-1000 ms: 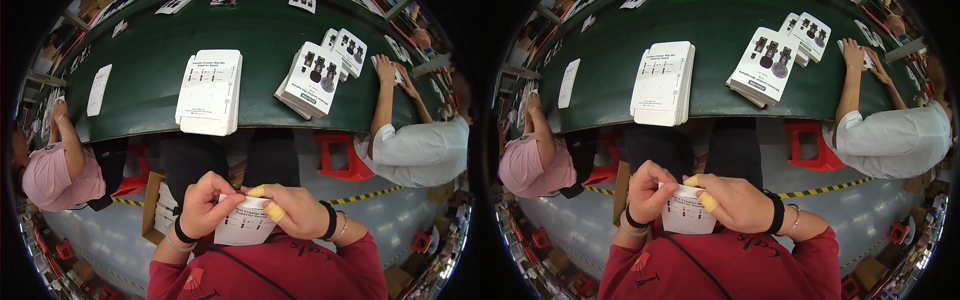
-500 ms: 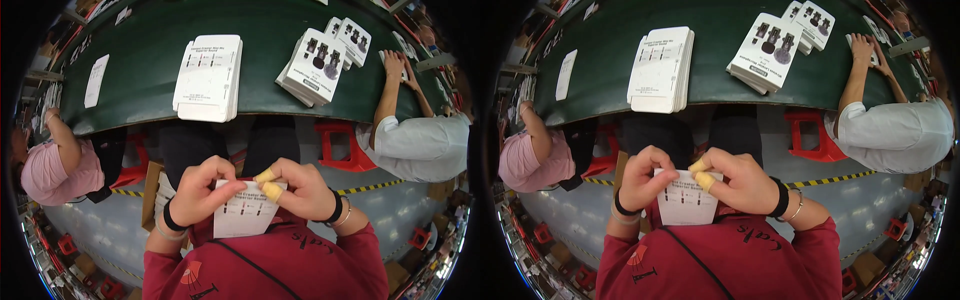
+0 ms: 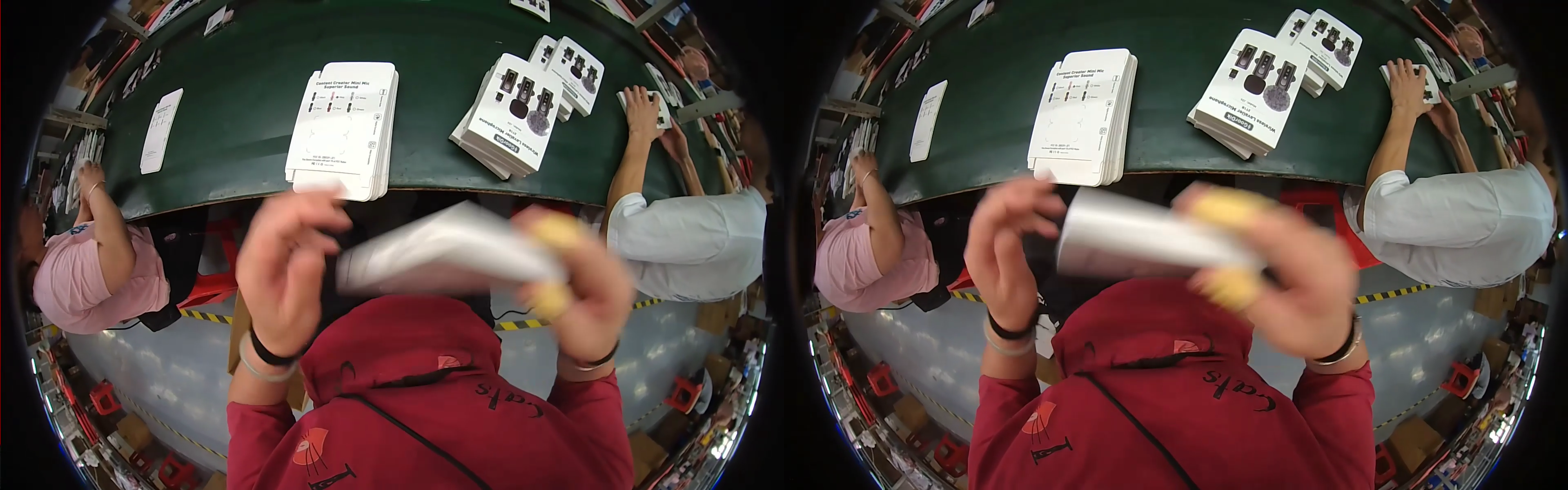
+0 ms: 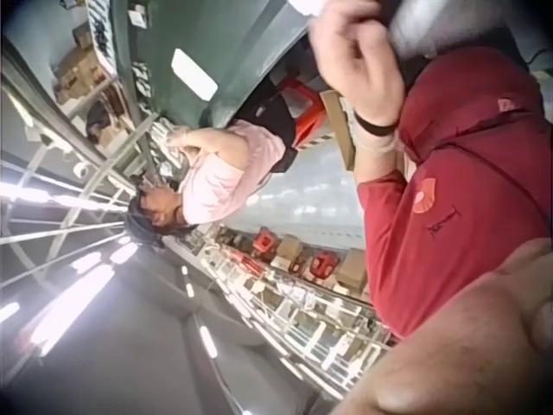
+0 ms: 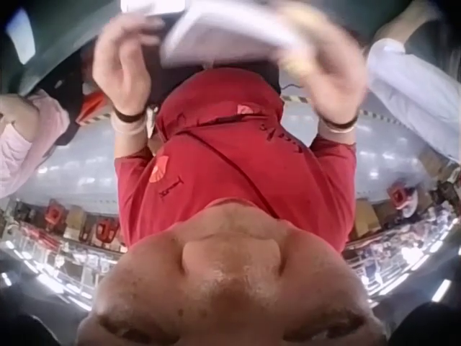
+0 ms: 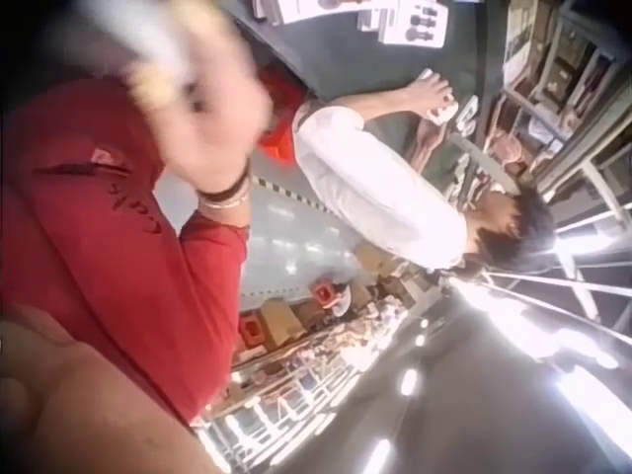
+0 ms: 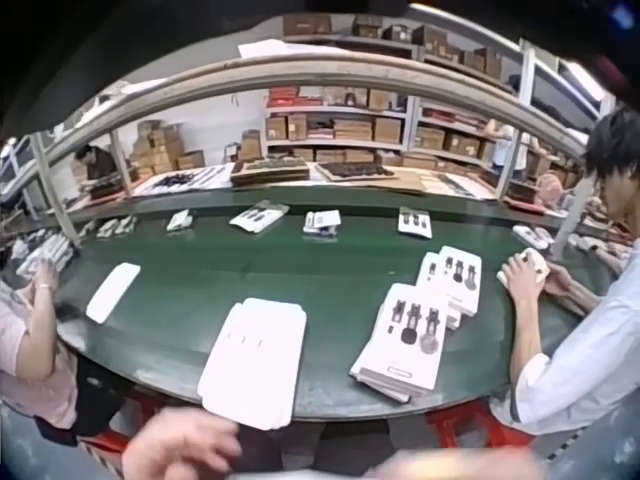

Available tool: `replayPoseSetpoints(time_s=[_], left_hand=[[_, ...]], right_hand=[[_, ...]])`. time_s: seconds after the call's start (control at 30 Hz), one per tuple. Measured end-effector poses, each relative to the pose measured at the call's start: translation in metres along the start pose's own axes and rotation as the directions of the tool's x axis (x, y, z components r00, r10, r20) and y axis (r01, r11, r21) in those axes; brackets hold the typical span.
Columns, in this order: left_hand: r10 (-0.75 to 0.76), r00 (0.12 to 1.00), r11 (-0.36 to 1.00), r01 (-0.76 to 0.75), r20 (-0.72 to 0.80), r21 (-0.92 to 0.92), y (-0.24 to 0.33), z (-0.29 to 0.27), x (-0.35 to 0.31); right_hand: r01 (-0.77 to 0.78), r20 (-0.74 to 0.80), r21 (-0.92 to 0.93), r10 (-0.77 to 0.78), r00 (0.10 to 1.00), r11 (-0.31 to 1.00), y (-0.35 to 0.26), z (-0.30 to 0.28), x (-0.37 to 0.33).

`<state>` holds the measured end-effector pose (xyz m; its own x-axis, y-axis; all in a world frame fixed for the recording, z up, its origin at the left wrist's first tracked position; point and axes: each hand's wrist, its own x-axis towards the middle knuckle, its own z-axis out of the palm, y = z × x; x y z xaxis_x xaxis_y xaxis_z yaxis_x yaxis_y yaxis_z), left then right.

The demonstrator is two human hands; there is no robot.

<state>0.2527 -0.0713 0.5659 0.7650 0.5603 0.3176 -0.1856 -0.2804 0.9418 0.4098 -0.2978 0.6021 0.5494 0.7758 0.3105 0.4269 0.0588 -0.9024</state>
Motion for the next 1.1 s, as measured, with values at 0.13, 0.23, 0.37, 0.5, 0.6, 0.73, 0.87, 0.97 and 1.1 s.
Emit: replayPoseSetpoints(time_s=[0.13,0.23,0.37,0.5,0.6,0.73,0.87,0.97,1.1], left_hand=[[0.233,0.972,0.851,-0.189,-0.029,0.489,-0.043,-0.016,0.055],[0.219,0.976,0.554,-0.118,-0.008,0.824,-0.087,-0.031,0.072],[-0.045,0.999,0.622,0.042,-0.017,0.782,-0.109,-0.039,0.09],[-0.12,0.991,0.786,0.126,-0.051,0.606,-0.105,-0.04,0.089],[-0.074,0.982,0.929,0.131,-0.173,0.347,-0.089,-0.037,0.082],[-0.045,0.995,0.995,0.052,-0.088,0.088,-0.038,-0.005,0.044],[0.114,0.978,0.953,-0.157,0.173,0.261,-0.019,0.006,-0.005],[0.155,0.935,0.942,-0.237,0.32,0.237,-0.029,0.005,-0.026],[-0.111,0.863,0.988,0.15,0.493,-0.041,-0.037,-0.001,-0.04]], right_hand=[[0.088,-0.502,-0.06,-0.107,0.858,0.994,0.038,-0.02,0.027],[0.243,-0.365,-0.537,-0.482,0.797,0.808,0.094,-0.026,0.045],[0.097,-0.23,-0.751,-0.395,0.889,0.654,0.122,-0.02,0.04],[0.082,-0.173,-0.806,-0.366,0.914,0.586,0.119,-0.014,0.029],[0.122,-0.136,-0.828,-0.407,0.903,0.547,0.098,-0.011,0.026],[0.265,-0.123,-0.684,-0.465,0.877,0.68,0.063,0.002,0.021],[0.097,-0.232,-0.302,-0.172,0.957,0.948,0.03,0.029,0.014],[-0.123,-0.186,-0.199,0.086,0.979,0.972,0.021,0.034,0.01],[0.004,0.13,-0.266,0.032,0.991,0.964,0.025,0.023,0.004]])
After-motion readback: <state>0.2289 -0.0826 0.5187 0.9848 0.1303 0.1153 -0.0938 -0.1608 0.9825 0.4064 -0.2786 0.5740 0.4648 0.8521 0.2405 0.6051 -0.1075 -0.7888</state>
